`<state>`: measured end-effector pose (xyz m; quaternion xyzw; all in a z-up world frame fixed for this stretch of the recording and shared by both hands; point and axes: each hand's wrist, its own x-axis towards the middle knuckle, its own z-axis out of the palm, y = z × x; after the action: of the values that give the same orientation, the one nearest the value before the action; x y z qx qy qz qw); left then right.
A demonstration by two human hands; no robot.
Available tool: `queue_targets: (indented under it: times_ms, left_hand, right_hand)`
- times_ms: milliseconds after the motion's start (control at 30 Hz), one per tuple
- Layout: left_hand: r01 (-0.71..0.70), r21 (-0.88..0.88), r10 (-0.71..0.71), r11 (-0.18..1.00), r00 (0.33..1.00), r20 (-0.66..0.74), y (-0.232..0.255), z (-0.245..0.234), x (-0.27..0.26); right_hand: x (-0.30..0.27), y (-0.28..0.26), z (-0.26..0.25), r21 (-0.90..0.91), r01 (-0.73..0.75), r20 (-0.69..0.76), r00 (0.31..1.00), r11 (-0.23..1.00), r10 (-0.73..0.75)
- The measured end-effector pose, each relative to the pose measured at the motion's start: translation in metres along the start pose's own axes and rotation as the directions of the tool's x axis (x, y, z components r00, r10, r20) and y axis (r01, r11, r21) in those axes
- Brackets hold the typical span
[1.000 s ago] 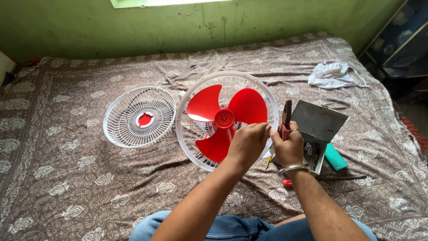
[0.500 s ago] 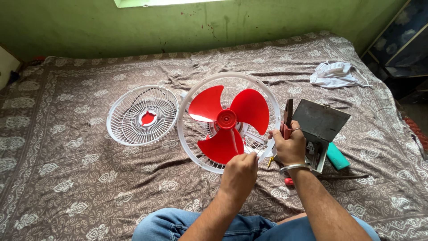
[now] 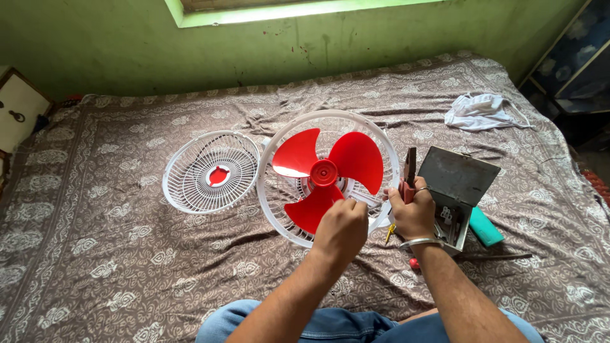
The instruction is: The person sits on a bed and uses pliers to adjust a small metal component on the central hub of a disassembled red fan blade. The person repeatedly grips and manipulates the component while the fan blade and cage rest on the bed.
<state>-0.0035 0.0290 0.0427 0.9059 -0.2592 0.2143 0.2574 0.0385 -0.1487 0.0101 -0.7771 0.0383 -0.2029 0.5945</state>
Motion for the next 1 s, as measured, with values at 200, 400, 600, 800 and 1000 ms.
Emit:
queue_targets:
  times_ms: [200,400,600,800,1000]
  left_hand:
    - [-0.07,0.054,0.061,0.996,0.988,0.138,-0.013,0.005,0.021]
    - [-0.017,0.074,-0.009,0.997,0.944,0.33,-0.007,-0.004,0.046]
    - [0.074,-0.001,-0.067,0.997,0.915,0.398,0.003,-0.007,0.087]
    - [-0.029,0.021,0.013,0.999,0.84,0.543,-0.001,0.02,0.122]
    - [-0.027,-0.031,0.036,0.999,0.938,0.346,-0.019,0.014,0.103]
  right_hand:
    - [0.0,-0.005,0.0,-0.095,0.003,-0.046,0.999,0.996,-0.008]
    - [-0.004,-0.009,0.003,-0.008,-0.013,-0.048,0.999,1.0,0.012]
    - [-0.01,-0.003,0.003,-0.299,0.07,-0.12,0.987,0.952,-0.111]
    - [-0.013,-0.001,0.001,-0.321,0.034,-0.09,0.994,0.946,-0.067]
    - [-0.015,-0.008,0.004,-0.125,0.05,-0.045,0.997,0.991,-0.056]
